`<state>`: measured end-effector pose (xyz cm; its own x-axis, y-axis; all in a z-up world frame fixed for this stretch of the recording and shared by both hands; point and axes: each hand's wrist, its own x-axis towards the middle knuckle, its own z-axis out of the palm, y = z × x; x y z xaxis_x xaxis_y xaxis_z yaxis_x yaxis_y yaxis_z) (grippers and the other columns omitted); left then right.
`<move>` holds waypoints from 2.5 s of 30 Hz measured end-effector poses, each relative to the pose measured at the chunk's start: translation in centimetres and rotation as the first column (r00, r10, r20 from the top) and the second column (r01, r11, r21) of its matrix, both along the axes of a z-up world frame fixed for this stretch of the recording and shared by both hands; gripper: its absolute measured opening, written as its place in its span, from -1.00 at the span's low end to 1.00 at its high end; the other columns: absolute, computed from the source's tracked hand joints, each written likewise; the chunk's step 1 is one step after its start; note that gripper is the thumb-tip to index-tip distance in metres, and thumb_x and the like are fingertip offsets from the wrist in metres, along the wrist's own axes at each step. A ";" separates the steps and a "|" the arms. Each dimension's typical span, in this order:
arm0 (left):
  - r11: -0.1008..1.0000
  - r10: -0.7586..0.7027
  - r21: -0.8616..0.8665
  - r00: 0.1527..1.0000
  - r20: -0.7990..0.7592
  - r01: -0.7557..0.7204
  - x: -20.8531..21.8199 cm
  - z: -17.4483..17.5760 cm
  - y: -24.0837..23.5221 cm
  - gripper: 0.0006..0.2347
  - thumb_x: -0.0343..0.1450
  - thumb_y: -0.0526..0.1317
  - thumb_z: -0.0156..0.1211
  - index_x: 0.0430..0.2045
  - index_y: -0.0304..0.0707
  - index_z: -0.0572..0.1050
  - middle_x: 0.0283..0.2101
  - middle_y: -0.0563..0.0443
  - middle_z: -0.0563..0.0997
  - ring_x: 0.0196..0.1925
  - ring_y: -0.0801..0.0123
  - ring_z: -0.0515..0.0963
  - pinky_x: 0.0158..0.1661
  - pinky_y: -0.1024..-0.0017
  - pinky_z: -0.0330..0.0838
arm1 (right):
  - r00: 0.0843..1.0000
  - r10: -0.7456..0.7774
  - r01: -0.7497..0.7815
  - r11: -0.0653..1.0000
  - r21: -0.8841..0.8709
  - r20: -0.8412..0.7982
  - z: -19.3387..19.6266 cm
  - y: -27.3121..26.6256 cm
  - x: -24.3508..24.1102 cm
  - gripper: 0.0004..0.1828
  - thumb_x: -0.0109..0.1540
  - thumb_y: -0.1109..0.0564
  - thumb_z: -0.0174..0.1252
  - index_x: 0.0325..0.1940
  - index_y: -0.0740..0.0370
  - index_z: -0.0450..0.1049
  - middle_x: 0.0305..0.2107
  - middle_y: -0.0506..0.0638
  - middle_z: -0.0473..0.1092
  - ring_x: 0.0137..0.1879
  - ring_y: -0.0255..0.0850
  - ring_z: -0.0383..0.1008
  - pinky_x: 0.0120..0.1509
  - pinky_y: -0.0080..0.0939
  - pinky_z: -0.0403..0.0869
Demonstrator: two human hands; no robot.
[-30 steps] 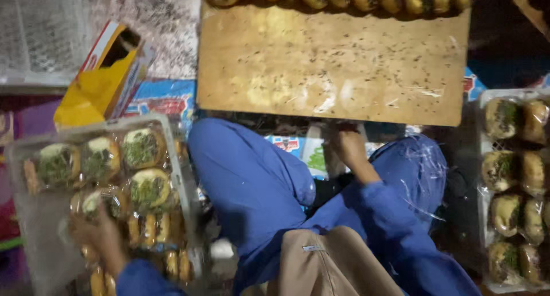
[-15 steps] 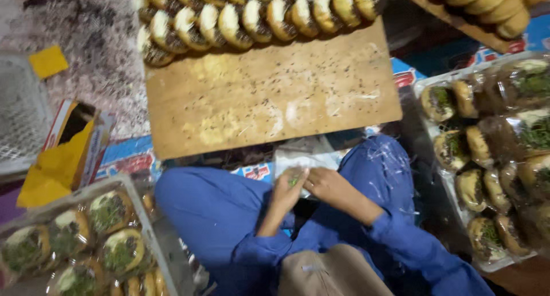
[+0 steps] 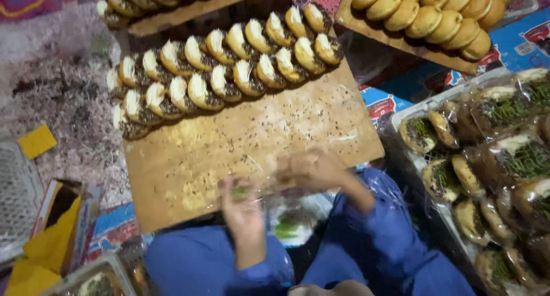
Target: The person sits on the floor and repeatedly picks up ring-shaped pastries from a wooden board, places them into clear plastic bags, and arranges the sealed bags into a white plastic crate. The process continues with multiple pastries until the crate is partially filled.
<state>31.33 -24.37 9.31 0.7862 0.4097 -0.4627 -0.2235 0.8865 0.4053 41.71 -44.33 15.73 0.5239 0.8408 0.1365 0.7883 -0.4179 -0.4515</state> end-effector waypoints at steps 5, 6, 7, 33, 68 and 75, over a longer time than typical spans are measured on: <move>0.992 0.125 0.005 0.991 -0.039 -0.125 -0.2 -0.5 1.6 -0.91 0.45 -0.29 0.21 -0.24 -0.20 0.47 -0.19 -0.04 0.62 -0.12 0.28 0.57 0.02 0.23 0.50 | 0.255 -0.958 0.941 0.213 0.265 -0.135 -6.3 -4.3 21.4 0.15 0.11 -0.44 0.51 0.40 0.35 0.13 -0.04 0.48 0.38 0.08 0.33 0.44 0.21 0.15 0.42; 0.995 0.099 -0.013 0.991 -0.084 -0.101 0.0 -0.3 1.6 -0.91 0.44 -0.28 0.21 -0.25 -0.20 0.48 -0.20 -0.05 0.62 -0.12 0.27 0.57 0.02 0.22 0.50 | 0.257 -0.951 0.943 0.210 0.257 -0.169 -7.6 -4.7 23.5 0.17 0.06 -0.45 0.53 0.39 0.33 0.14 -0.01 0.46 0.39 0.12 0.32 0.45 0.22 0.14 0.43; 0.997 0.069 -0.035 0.989 -0.133 -0.075 0.1 -0.2 1.6 -0.91 0.43 -0.28 0.20 -0.25 -0.20 0.48 -0.21 -0.06 0.62 -0.13 0.25 0.58 0.01 0.21 0.50 | 0.257 -0.946 0.948 0.206 0.244 -0.199 -7.7 -5.2 24.3 0.20 0.01 -0.46 0.55 0.38 0.30 0.14 0.03 0.44 0.41 0.15 0.31 0.45 0.23 0.12 0.43; 0.918 0.232 -0.397 0.813 0.534 -0.001 -2.6 -0.2 -1.6 -0.43 0.44 0.03 0.23 0.30 -0.18 0.24 0.42 -0.46 0.21 0.45 -0.35 0.18 0.36 -0.28 0.10 | 0.779 -0.584 0.599 0.584 0.547 -0.230 4.4 7.4 -15.3 0.30 -0.08 0.11 0.57 0.56 0.25 -0.09 -0.06 0.21 0.43 0.02 -0.04 0.46 0.11 -0.08 0.44; -0.047 -0.247 0.992 0.964 0.102 -0.117 -16.8 16.5 3.2 -0.99 0.40 -0.46 0.13 -0.40 -0.42 0.47 -0.09 -0.37 0.54 0.00 -0.10 0.62 -0.09 0.11 0.65 | 0.825 -0.468 0.526 0.431 -0.733 0.317 -5.0 -11.2 -9.7 -0.59 0.28 -0.21 0.22 0.07 0.02 0.61 -0.07 0.00 0.59 0.02 -0.10 0.56 0.12 -0.06 0.47; 0.178 0.221 0.921 0.898 -0.380 0.346 -12.9 6.9 3.4 -0.89 0.48 -0.32 0.27 -0.36 -0.44 0.54 -0.47 -0.11 0.65 -0.47 0.41 0.63 -0.40 0.44 0.47 | 0.669 0.459 0.296 0.557 0.776 -0.585 -11.9 5.8 -16.9 -0.51 0.17 0.05 0.49 0.07 0.23 0.45 0.25 0.13 0.32 0.41 -0.05 0.31 0.53 -0.04 0.27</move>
